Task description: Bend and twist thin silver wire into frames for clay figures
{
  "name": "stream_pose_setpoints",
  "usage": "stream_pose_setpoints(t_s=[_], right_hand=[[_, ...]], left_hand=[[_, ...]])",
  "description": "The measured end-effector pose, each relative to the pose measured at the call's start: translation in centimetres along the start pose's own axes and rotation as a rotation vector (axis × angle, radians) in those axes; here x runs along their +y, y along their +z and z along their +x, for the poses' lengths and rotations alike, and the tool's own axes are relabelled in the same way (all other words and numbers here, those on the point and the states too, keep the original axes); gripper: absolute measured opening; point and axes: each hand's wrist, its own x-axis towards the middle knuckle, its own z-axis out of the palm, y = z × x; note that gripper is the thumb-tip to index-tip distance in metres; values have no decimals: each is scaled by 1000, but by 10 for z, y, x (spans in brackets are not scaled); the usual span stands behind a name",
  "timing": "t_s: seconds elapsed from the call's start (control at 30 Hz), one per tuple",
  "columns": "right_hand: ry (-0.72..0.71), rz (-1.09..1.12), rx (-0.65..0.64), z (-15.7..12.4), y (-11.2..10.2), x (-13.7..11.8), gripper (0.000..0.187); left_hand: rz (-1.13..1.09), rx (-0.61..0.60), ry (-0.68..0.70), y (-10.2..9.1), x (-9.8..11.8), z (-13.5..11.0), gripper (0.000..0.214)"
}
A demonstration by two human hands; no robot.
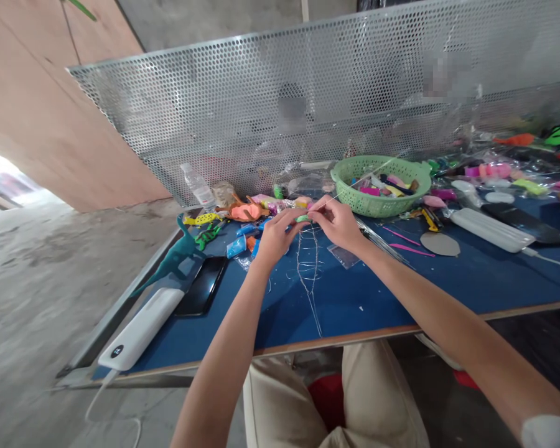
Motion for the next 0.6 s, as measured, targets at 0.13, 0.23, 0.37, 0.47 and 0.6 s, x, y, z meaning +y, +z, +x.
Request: stream_pose_setpoints(t_s=[0.13,0.23,0.37,0.47,0.6], right_hand=[[-53,-56,15,-2,0,-3,17],[-64,-67,10,-2,1,-1,16],[-7,-27,53,-2,2,6,19],[20,-16,64,-2,3,9,21],[18,1,39,-1,1,7,21]], left_hand=[[23,39,33,1,0,0,25],[42,34,27,2,-1,0,26],[70,26,9,4,-1,-2,27],[94,53,23,7,-2,-4,27],[94,123,8,11,0,-7,30]])
